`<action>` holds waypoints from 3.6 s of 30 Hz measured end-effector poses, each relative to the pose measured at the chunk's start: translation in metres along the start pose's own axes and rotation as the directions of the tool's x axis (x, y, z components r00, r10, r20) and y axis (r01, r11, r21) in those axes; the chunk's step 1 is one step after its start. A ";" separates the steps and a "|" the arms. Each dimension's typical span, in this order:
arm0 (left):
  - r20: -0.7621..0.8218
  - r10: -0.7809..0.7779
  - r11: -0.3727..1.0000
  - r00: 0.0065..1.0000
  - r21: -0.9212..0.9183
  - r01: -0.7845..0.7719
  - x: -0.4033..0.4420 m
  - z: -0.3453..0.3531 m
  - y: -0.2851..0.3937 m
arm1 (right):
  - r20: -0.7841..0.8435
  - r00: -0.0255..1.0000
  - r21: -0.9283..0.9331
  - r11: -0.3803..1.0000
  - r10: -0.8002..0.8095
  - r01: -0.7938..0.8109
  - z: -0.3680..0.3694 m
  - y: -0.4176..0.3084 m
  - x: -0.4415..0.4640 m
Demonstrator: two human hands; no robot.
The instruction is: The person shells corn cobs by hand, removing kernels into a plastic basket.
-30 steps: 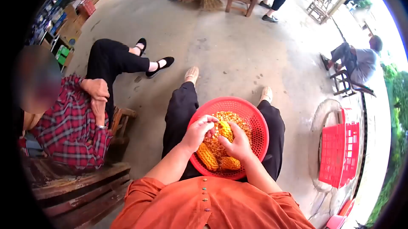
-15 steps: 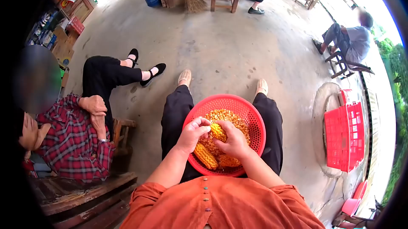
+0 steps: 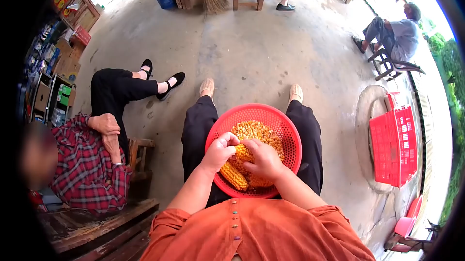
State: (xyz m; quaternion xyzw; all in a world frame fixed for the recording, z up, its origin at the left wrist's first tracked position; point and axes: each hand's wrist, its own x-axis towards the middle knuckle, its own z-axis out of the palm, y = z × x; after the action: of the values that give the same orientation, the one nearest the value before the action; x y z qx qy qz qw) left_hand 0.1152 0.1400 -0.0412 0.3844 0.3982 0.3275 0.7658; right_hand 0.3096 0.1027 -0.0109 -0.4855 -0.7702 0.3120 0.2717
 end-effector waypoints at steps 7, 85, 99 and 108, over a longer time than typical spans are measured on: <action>-0.028 -0.006 0.999 1.000 0.035 0.007 0.001 0.003 0.001 | 0.028 0.988 0.142 0.978 0.153 -0.155 0.004 0.008 0.000; -0.163 0.324 0.868 0.932 0.444 -0.224 0.004 0.005 -0.011 | -0.148 0.983 0.041 0.993 0.112 -0.107 0.016 0.013 -0.009; -0.128 0.333 0.920 0.934 0.262 -0.291 0.011 -0.002 -0.021 | 0.043 0.888 0.665 0.650 0.458 -0.367 0.010 0.020 -0.012; 0.041 0.057 0.993 0.997 -0.106 -0.053 0.001 0.002 0.003 | -0.076 0.958 0.322 0.916 0.278 -0.241 0.006 0.009 -0.008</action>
State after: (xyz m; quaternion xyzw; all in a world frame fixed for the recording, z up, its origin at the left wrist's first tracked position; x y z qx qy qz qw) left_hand 0.1173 0.1420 -0.0379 0.3617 0.3527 0.3603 0.7842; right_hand 0.3130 0.0973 -0.0224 -0.5527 -0.6228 0.4322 0.3462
